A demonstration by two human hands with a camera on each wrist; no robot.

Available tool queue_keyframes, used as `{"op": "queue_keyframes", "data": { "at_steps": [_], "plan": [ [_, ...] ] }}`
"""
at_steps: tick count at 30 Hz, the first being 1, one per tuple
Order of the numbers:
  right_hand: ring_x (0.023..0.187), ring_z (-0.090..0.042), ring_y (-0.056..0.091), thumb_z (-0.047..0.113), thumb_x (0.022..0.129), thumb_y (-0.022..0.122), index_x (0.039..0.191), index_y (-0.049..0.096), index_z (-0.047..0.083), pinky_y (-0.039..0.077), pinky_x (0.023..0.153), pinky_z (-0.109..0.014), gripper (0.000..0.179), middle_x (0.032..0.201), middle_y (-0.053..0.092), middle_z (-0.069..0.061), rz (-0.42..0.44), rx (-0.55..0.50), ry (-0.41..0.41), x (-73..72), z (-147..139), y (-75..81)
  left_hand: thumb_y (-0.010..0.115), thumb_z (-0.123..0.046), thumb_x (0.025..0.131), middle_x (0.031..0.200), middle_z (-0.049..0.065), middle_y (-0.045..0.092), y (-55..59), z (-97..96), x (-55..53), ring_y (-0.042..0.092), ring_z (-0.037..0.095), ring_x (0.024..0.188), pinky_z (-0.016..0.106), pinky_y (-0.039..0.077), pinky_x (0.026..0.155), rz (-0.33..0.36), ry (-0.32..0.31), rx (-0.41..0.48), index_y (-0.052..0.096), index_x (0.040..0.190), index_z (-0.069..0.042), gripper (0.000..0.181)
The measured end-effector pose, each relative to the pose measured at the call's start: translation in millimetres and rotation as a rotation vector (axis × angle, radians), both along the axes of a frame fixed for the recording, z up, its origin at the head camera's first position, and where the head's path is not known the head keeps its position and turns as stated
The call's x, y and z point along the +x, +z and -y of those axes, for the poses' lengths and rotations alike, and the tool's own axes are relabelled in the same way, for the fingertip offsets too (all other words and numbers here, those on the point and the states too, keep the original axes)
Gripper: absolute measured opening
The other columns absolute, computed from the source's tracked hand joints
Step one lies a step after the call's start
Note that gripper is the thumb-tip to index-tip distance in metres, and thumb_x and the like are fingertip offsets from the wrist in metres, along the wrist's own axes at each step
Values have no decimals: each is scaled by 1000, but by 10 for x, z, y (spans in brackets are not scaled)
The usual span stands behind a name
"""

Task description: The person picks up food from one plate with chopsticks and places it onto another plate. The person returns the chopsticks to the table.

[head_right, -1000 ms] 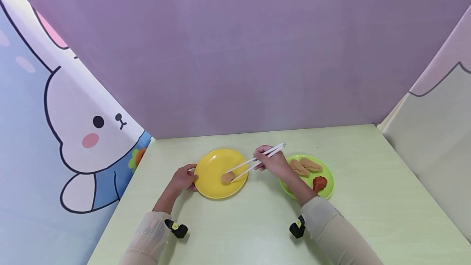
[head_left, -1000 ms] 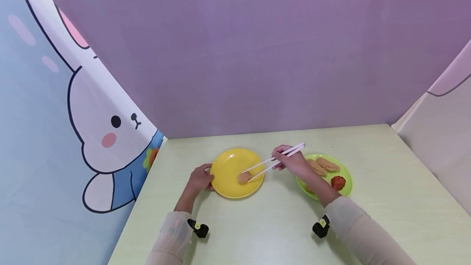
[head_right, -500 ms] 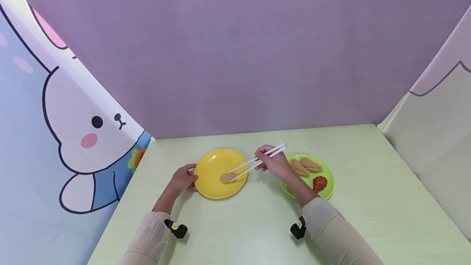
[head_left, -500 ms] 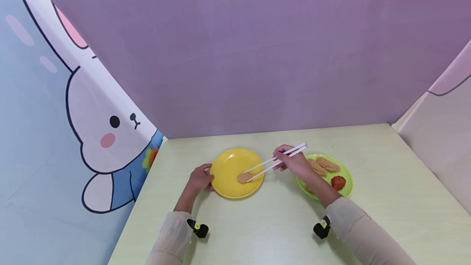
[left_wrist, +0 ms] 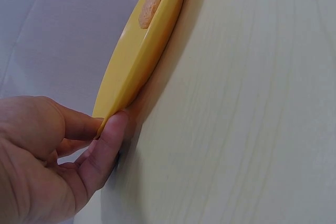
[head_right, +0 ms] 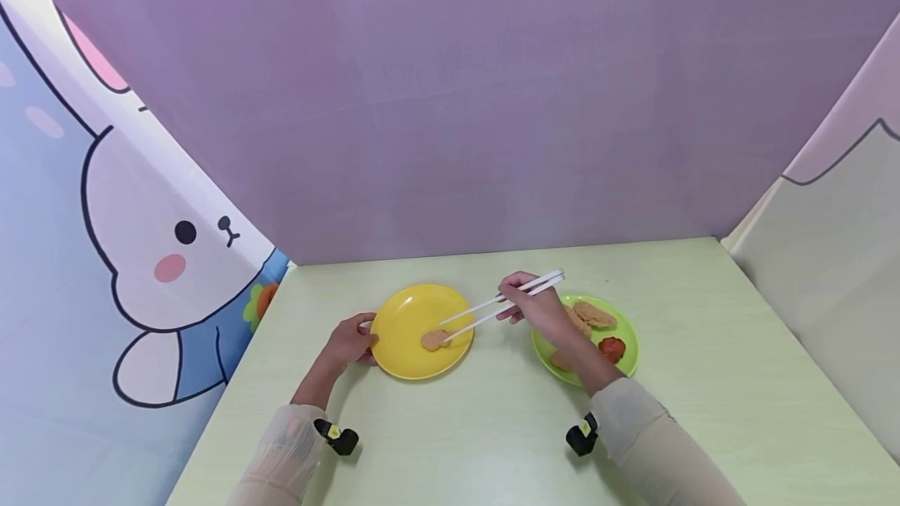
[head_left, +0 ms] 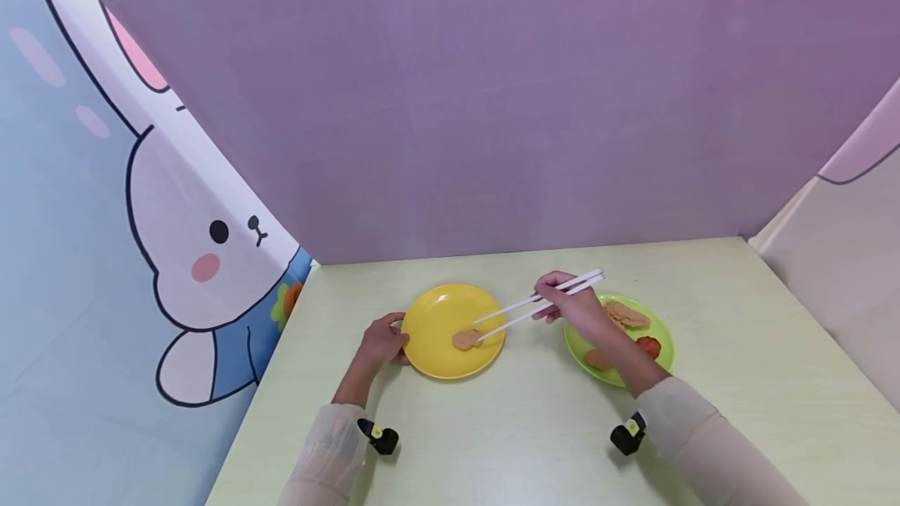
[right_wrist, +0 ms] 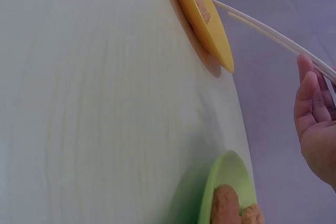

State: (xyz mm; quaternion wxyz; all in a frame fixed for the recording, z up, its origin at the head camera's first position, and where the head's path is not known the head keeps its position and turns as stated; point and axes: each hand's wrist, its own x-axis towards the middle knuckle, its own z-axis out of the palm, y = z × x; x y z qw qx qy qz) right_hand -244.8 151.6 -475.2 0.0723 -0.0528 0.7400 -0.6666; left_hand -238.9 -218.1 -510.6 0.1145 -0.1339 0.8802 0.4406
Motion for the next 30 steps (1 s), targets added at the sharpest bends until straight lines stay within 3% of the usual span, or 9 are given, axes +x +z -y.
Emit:
{"op": "queue_keyframes", "data": {
  "at_steps": [11,21,30],
  "plan": [
    [77,-18,76,21,104,58,117,56,-10,63,64,-29,33,91,71,-1,-57,-8,51,48,-377,67,61,-5,95,104,13,63,15,-19,-9,67,16,62,23,57,54,1,0,-7,56,144,-13,50],
    [74,-15,74,19,104,58,113,57,-10,62,63,-26,30,88,72,-3,-72,3,42,151,-711,155,60,-6,95,103,14,63,13,5,15,67,16,63,24,56,55,-5,-3,-12,56,144,-12,50],
    [74,-12,69,23,105,56,115,57,-8,61,64,-25,33,89,71,6,-65,51,33,280,-1045,188,61,-6,95,103,14,63,-11,23,-1,67,15,62,23,57,54,-7,-10,-16,56,144,-12,50]
  ]
}}
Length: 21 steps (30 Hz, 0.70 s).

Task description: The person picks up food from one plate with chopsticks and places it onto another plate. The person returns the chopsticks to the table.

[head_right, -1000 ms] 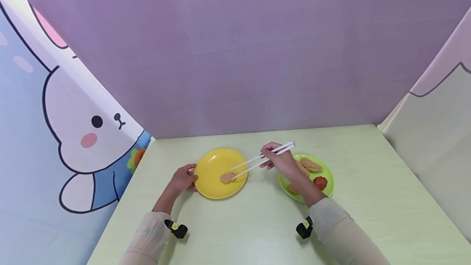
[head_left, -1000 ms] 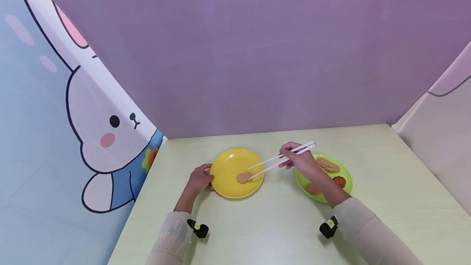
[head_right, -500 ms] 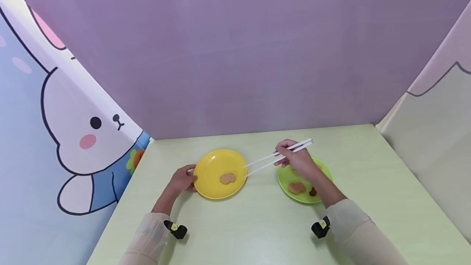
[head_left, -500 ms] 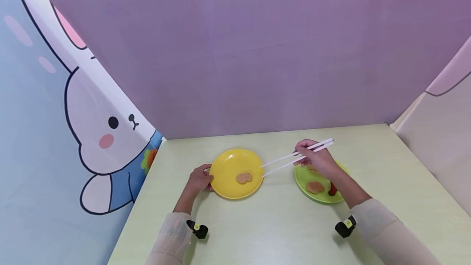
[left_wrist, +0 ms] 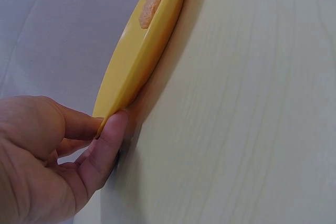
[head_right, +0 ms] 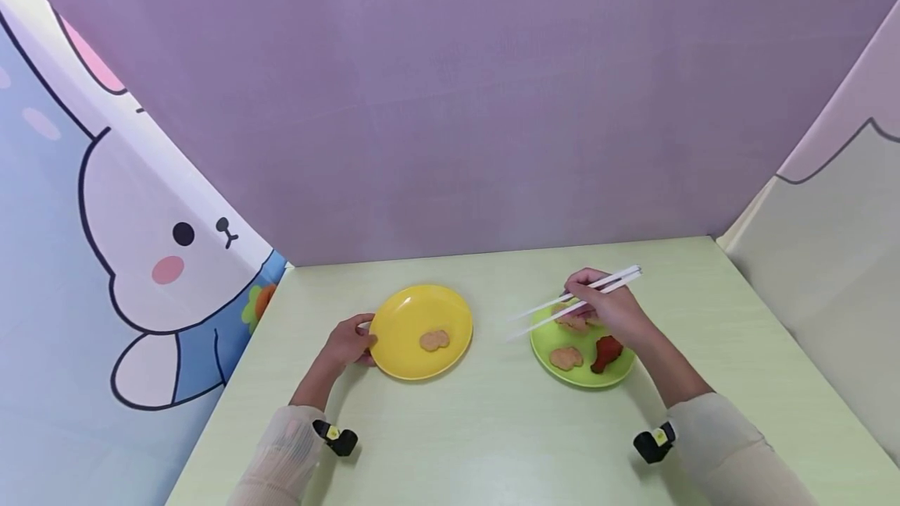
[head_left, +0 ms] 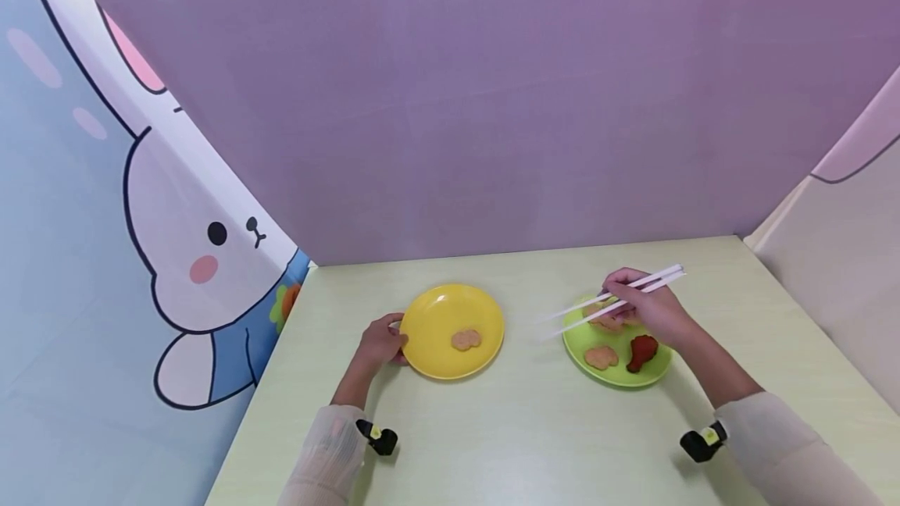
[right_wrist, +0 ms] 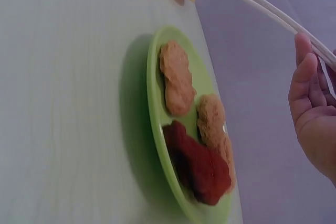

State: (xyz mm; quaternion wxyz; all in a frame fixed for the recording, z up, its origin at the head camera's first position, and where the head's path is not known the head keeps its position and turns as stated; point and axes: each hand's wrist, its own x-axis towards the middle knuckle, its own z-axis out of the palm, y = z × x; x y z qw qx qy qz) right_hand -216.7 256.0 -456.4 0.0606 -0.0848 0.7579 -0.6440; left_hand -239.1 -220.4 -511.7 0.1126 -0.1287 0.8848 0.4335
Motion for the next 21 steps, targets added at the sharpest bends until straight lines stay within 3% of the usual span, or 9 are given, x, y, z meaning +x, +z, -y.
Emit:
{"op": "queue_keyframes", "data": {
  "at_steps": [6,13,21],
  "plan": [
    [74,-12,72,18,106,54,109,61,-1,61,62,-25,21,88,70,3,-25,-10,35,15,-236,-16,60,-4,94,103,14,62,6,7,-8,67,15,60,24,58,53,-9,10,24,57,143,-13,50],
    [70,-14,71,14,106,51,108,59,-3,58,57,-25,20,85,71,-2,-18,31,89,47,-537,-2,60,-4,94,103,14,61,12,16,-16,67,16,60,25,58,54,-3,11,31,56,144,-12,51],
    [71,-13,73,15,107,50,106,64,10,59,57,-25,15,88,73,-9,-20,72,91,45,-799,-37,60,-4,94,103,14,61,11,35,-30,67,16,61,26,59,54,-1,13,31,56,144,-12,51]
  ]
}}
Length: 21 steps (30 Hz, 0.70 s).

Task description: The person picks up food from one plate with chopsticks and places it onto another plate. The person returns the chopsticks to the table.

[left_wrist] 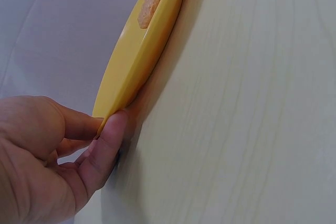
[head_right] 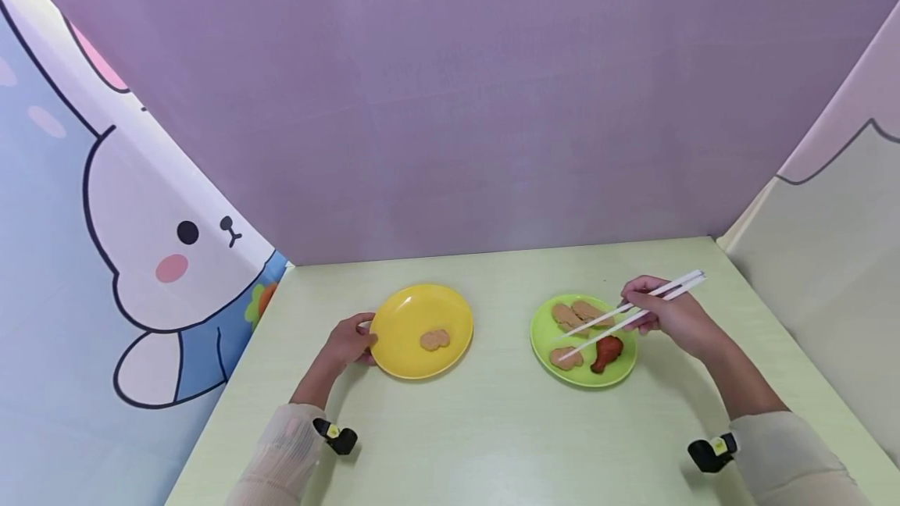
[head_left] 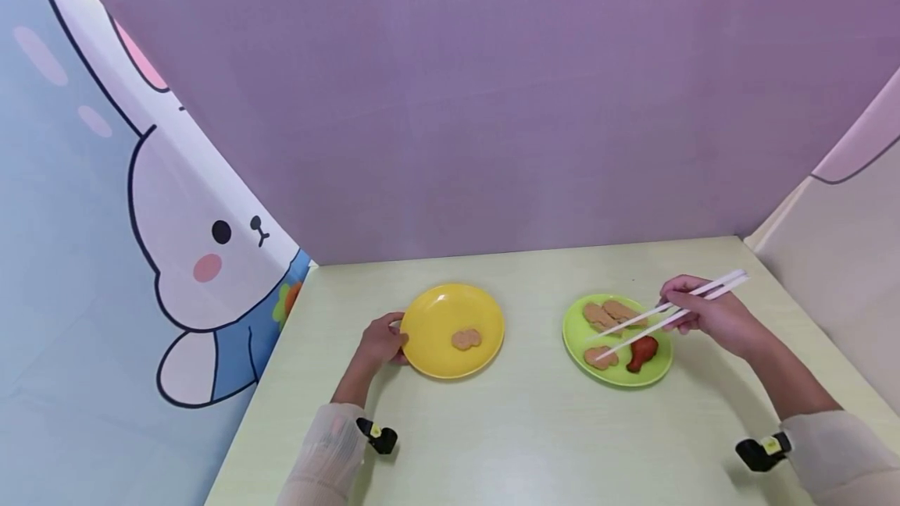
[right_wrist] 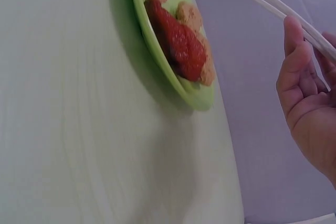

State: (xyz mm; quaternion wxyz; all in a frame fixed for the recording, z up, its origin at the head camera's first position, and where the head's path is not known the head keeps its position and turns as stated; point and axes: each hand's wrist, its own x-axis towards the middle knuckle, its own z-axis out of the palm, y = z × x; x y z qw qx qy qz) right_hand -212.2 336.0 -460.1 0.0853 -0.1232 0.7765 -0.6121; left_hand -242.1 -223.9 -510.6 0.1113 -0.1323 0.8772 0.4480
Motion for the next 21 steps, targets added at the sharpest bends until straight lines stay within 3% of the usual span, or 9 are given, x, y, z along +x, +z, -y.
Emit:
{"op": "queue_keyframes", "data": {
  "at_steps": [14,21],
  "plan": [
    [70,-14,72,13,107,49,106,64,16,57,56,-24,16,86,73,0,-10,41,21,32,-147,-70,60,-3,93,104,15,62,29,-14,19,67,15,60,26,59,54,-2,9,-4,56,144,-11,52],
    [69,-12,71,12,107,49,108,63,9,57,55,-23,15,85,73,-1,-15,34,44,45,-137,-86,59,-3,93,105,15,62,37,-8,34,67,15,61,26,59,55,-10,3,-11,55,144,-10,52]
  ]
}}
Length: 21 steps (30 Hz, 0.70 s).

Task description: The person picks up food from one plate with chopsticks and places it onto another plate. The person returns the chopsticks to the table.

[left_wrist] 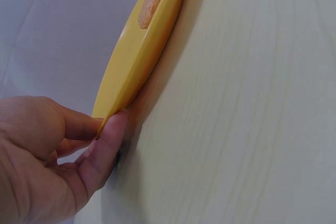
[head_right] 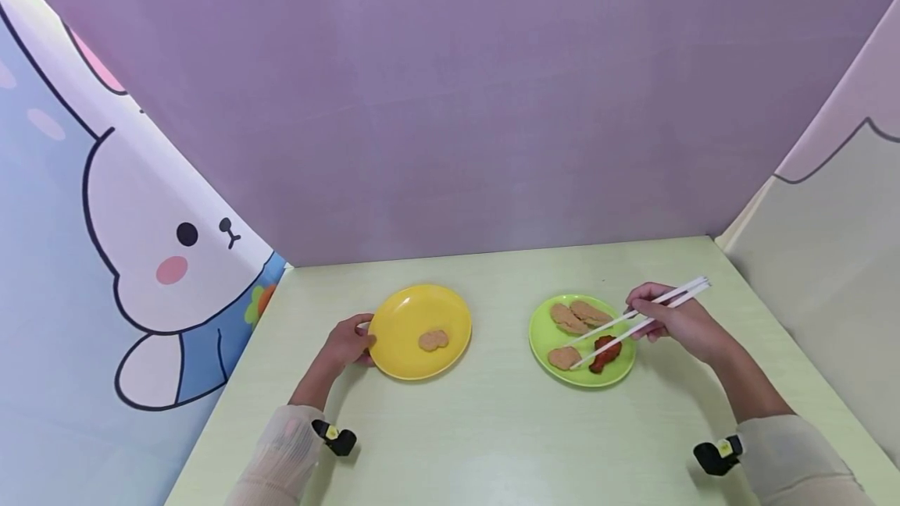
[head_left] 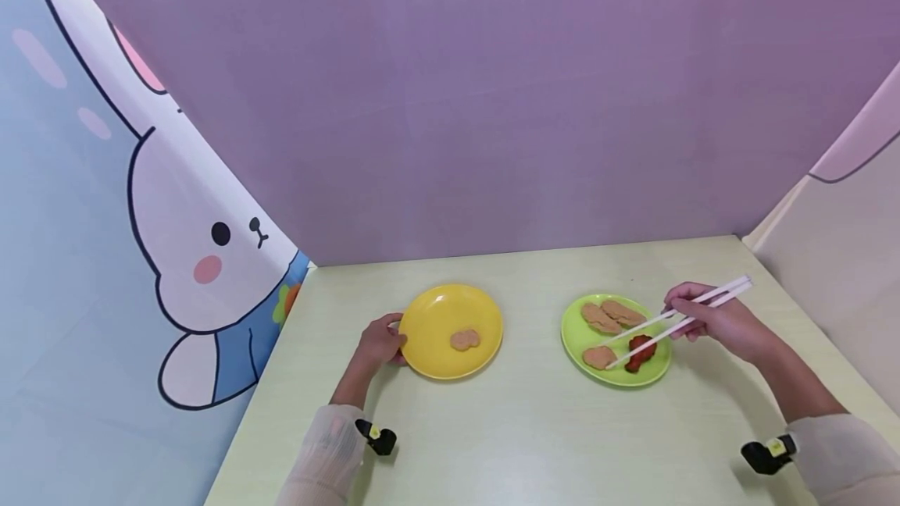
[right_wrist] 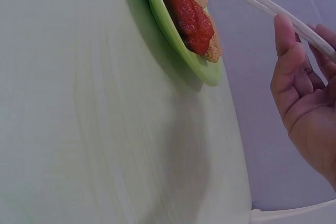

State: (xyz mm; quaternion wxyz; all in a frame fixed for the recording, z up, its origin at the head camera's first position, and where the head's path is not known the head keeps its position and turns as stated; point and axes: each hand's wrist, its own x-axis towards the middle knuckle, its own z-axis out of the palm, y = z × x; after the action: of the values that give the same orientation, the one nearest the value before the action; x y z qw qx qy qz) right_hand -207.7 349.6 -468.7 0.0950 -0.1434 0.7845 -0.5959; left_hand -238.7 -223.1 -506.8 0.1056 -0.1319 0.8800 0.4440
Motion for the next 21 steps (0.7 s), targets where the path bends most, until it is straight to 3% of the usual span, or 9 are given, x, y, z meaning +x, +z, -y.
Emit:
{"op": "queue_keyframes", "data": {
  "at_steps": [5,10,14,18,21],
  "plan": [
    [69,-12,71,15,107,49,112,57,-8,58,56,-25,24,85,74,-7,9,47,-26,-4,33,-18,59,-3,93,105,16,62,-5,3,-1,67,16,62,27,60,55,-1,-4,-1,55,144,-10,52],
    [73,-10,72,19,108,49,113,57,-14,61,61,-25,35,87,75,-10,21,108,-91,0,47,-27,59,-4,94,106,15,61,-18,5,-14,67,16,62,26,59,55,12,-1,-10,55,145,-12,51],
    [75,-10,73,22,108,48,112,56,-18,62,63,-26,40,88,76,-10,33,99,-131,8,36,-70,60,-5,94,105,14,61,-23,8,-22,67,15,62,25,58,54,13,-1,-15,55,144,-12,51],
    [74,-10,74,24,108,49,109,60,-13,62,62,-27,39,87,77,-5,54,66,-181,3,23,-129,60,-4,93,102,14,61,-23,9,-27,66,16,61,24,57,53,3,-4,-22,56,144,-12,52],
    [72,-9,74,23,107,51,102,68,2,62,59,-26,28,84,77,-1,68,21,-210,-4,16,-166,60,-5,93,102,13,61,-23,7,-32,66,15,61,24,56,53,7,-4,-32,56,144,-12,52]
  ]
}}
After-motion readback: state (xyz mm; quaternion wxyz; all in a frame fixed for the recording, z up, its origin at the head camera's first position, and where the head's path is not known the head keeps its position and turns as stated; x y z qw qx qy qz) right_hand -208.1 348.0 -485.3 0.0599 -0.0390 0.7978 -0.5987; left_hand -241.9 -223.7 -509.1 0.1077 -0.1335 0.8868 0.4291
